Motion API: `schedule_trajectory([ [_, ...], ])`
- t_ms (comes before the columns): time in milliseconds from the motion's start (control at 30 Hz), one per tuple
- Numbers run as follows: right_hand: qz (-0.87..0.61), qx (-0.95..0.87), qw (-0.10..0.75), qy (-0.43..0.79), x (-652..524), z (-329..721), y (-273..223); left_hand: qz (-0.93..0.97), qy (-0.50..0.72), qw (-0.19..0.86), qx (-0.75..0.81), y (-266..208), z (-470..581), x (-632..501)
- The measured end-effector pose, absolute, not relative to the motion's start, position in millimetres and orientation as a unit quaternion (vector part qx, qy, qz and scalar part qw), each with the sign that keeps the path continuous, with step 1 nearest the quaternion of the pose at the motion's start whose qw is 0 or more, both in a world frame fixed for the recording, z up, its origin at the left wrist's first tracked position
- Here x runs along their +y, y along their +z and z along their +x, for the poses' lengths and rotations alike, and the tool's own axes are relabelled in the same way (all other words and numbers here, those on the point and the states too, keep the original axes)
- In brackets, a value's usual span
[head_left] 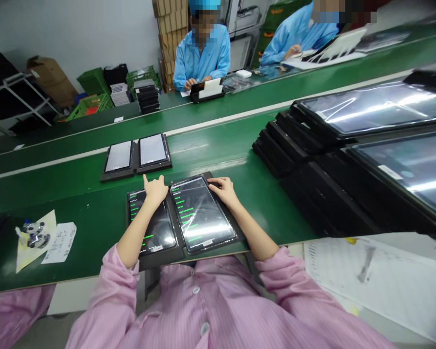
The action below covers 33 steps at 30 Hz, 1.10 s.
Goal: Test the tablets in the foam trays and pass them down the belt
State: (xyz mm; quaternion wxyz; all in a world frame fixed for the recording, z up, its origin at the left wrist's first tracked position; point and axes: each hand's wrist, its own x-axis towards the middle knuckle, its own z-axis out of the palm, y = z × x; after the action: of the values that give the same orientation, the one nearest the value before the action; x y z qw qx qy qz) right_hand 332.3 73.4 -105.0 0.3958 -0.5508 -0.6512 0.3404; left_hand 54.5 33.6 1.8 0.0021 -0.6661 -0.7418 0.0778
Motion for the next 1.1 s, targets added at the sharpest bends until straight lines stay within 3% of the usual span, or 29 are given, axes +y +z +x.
schedule_trajectory([
  [400,-0.548,-0.648,0.379,0.369,68,334,-103,-0.673,0.041,-0.032,-0.738,-2,41,23],
  [633,-0.553,-0.661,0.363,0.355,68,332,-104,-0.656,-0.046,-0.131,-0.742,-2,-4,11],
  [767,-0.566,-0.657,0.352,0.353,70,330,-105,-0.698,-0.03,-0.128,-0.704,3,-22,3],
  [967,-0.561,-0.652,0.357,0.366,69,331,-102,-0.68,-0.026,-0.237,-0.693,20,-38,-18],
  [1100,-0.558,-0.652,0.366,0.359,68,330,-98,-0.611,-0.125,-0.164,-0.764,6,-54,-72],
])
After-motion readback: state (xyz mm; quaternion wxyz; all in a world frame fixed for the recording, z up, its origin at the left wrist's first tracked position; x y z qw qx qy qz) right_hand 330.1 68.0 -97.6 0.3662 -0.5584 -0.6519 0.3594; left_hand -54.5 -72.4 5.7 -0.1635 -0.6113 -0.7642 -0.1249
